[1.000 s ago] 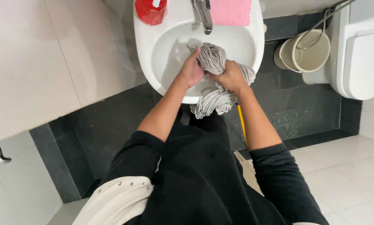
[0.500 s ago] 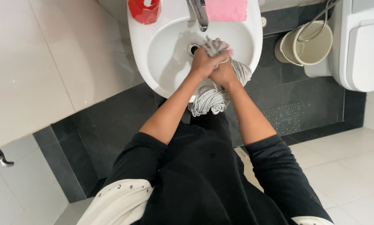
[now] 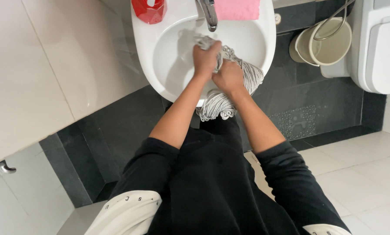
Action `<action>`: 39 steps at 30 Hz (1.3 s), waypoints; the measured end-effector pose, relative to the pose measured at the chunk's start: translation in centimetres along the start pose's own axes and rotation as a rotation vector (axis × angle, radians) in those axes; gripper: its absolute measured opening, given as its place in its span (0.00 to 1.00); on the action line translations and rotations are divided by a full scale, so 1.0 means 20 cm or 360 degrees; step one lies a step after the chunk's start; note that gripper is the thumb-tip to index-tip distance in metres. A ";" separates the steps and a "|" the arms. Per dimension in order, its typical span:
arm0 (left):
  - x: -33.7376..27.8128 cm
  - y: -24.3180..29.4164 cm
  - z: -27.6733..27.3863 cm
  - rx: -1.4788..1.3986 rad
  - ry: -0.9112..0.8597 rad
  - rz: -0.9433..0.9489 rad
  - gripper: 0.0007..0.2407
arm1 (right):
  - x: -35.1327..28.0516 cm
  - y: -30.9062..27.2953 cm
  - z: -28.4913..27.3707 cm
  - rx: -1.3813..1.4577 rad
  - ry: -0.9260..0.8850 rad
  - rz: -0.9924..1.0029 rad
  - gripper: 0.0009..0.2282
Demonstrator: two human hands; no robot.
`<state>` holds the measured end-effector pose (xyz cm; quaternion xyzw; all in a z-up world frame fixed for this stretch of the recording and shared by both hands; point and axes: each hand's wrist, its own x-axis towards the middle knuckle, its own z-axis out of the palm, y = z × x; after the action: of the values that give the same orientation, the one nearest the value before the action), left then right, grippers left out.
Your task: Mopping the floor of a bathroom and rinsing the mop head in a sink.
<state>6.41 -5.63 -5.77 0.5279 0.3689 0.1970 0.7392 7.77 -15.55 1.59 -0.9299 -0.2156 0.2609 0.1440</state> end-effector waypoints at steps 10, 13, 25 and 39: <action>0.01 0.07 -0.06 -0.1395 -0.0037 -0.0595 0.15 | -0.13 0.07 0.03 -0.0174 0.0358 -0.0091 0.20; 0.06 0.02 -0.07 -0.1493 0.0027 -0.0621 0.12 | -0.13 -0.08 -0.09 -0.0132 0.0220 0.0015 0.22; 0.08 -0.03 -0.08 -0.1516 0.0333 -0.0617 0.10 | -0.25 -0.08 -0.14 -0.0208 0.0210 -0.0001 0.19; -0.08 0.32 -0.07 -0.0771 -0.0123 -0.0344 0.15 | -0.02 -0.11 0.14 0.0357 0.0454 -0.0032 0.35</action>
<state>5.03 -3.51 0.54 0.3003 0.3367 0.1790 0.8743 5.24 -13.35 0.20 -0.9334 -0.1718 0.1474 0.2784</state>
